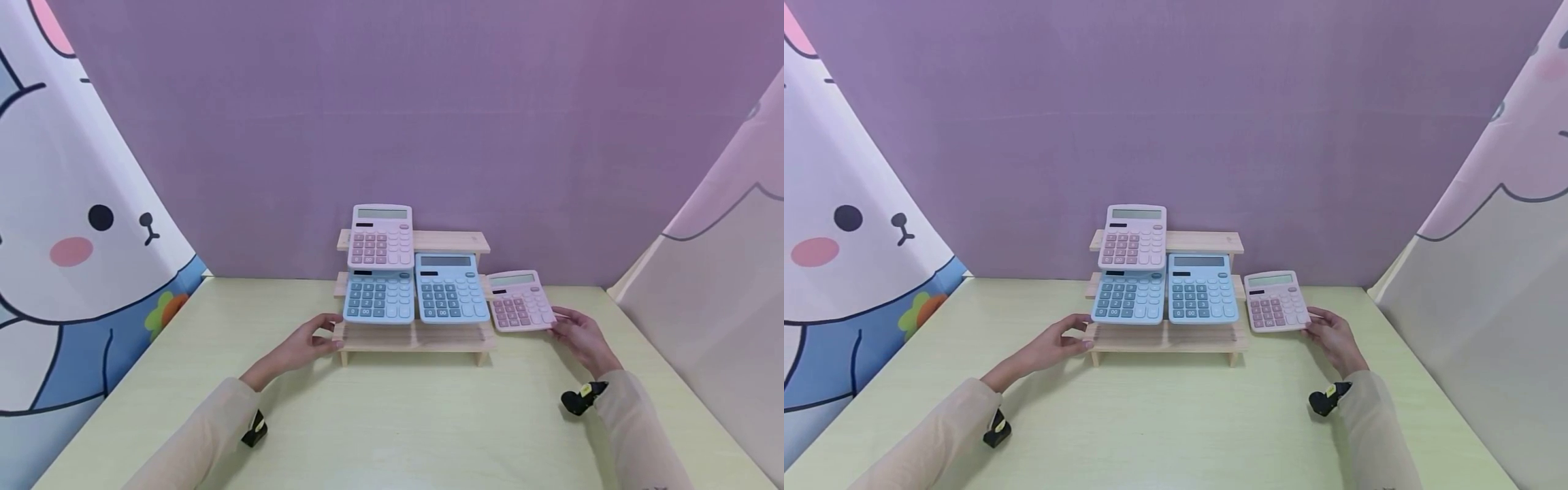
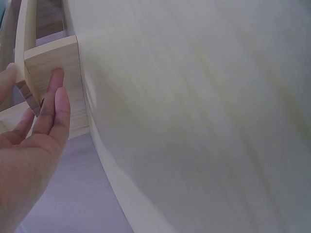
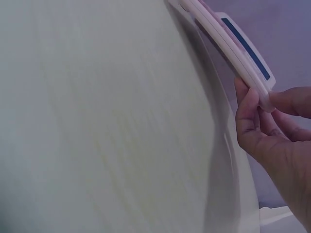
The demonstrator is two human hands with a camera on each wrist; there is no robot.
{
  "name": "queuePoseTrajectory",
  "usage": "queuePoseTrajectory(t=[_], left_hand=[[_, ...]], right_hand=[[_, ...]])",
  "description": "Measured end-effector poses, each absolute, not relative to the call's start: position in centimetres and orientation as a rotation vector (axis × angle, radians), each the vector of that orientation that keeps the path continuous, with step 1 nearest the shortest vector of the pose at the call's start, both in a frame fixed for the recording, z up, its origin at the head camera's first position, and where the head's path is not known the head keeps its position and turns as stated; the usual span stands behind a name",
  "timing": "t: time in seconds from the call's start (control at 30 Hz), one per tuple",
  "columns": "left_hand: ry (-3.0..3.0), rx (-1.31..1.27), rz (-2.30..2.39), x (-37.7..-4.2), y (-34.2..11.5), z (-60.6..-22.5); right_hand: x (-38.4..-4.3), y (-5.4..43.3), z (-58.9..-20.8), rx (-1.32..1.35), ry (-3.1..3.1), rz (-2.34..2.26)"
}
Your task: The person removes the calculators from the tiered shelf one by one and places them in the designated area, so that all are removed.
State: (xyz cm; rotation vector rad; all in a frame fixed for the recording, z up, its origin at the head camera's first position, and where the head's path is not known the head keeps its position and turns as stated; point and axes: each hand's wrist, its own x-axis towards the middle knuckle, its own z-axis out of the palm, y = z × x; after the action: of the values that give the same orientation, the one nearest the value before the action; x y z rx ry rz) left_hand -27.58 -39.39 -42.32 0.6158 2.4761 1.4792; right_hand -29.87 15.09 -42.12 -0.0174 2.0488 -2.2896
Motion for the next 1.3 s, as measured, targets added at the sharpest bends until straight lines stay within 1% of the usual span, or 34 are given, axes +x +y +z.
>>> queuePoseTrajectory(t=[0.93,1.3], left_hand=[[2.448,0.625,1.503,-27.72,-39.33,-42.28],[2.458,0.620,1.495,-27.65,-39.28,-42.21]], right_hand=[[-30.56,14.90,-42.52,0.064,2.229,-2.030],[-30.70,14.99,-42.84,0.053,2.295,-1.937]])
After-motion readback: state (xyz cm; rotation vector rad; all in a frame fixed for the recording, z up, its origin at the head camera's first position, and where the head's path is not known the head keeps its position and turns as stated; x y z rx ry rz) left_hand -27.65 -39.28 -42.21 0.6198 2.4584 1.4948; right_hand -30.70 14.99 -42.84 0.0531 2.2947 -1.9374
